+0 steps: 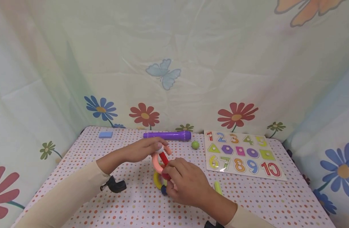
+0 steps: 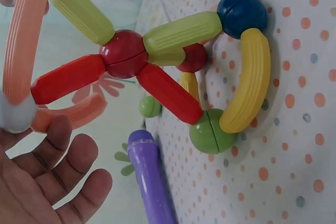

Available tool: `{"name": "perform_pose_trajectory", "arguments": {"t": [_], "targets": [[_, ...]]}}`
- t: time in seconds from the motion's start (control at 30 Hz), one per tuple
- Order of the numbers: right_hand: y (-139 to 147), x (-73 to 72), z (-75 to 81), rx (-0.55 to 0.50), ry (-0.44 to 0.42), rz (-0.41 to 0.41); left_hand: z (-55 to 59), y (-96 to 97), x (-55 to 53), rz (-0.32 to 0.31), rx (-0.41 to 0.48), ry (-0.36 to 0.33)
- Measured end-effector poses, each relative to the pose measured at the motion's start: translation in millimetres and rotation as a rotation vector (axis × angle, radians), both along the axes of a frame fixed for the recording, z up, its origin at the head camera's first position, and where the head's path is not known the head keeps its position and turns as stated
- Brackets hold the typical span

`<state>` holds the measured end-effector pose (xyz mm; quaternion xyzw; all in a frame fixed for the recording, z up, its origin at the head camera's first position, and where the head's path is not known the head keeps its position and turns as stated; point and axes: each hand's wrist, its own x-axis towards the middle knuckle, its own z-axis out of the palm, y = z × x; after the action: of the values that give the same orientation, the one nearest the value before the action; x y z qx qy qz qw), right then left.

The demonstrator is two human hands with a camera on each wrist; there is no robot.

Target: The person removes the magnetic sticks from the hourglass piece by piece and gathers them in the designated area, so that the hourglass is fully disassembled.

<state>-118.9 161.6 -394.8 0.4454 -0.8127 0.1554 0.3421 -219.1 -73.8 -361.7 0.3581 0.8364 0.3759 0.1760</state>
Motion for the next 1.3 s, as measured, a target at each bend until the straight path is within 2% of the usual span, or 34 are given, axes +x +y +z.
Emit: {"name": "perform_pose_trajectory", "arguments": {"t": [0.13, 0.3, 0.5, 0.63, 0.87, 1.03, 1.3], "targets": [[12, 0.9, 1.4, -0.017, -0.036, -0.055, 0.6, -4.6, 4.0, 0.021, 0.008, -0.043], [24, -1.9, 1.9, -0.052, -0.043, -0.075, 0.6, -7.5, 8.5, 0.045, 0.013, -0.077], [35, -4.8, 2.4, -0.012, -0.094, -0.145, 0.2, -10.7, 11.0, 0.058, 0.028, -0.077], [42, -7.3, 1.8, 0.012, -0.127, -0.186, -2.2, -13.5, 10.8, 0.054, 0.022, -0.082], [47, -12.1, -0.1, 0.006, -0.208, -0.265, -10.8, -17.5, 11.2, 0.022, 0.038, -0.158], [49, -16.8, -1.8, 0.001, -0.227, -0.285, -16.4, -16.2, 11.3, 0.003, 0.039, -0.167], [48, -18.2, -2.7, -0.017, -0.233, -0.295, -21.8, -13.8, 12.3, 0.033, 0.064, -0.153]]}}
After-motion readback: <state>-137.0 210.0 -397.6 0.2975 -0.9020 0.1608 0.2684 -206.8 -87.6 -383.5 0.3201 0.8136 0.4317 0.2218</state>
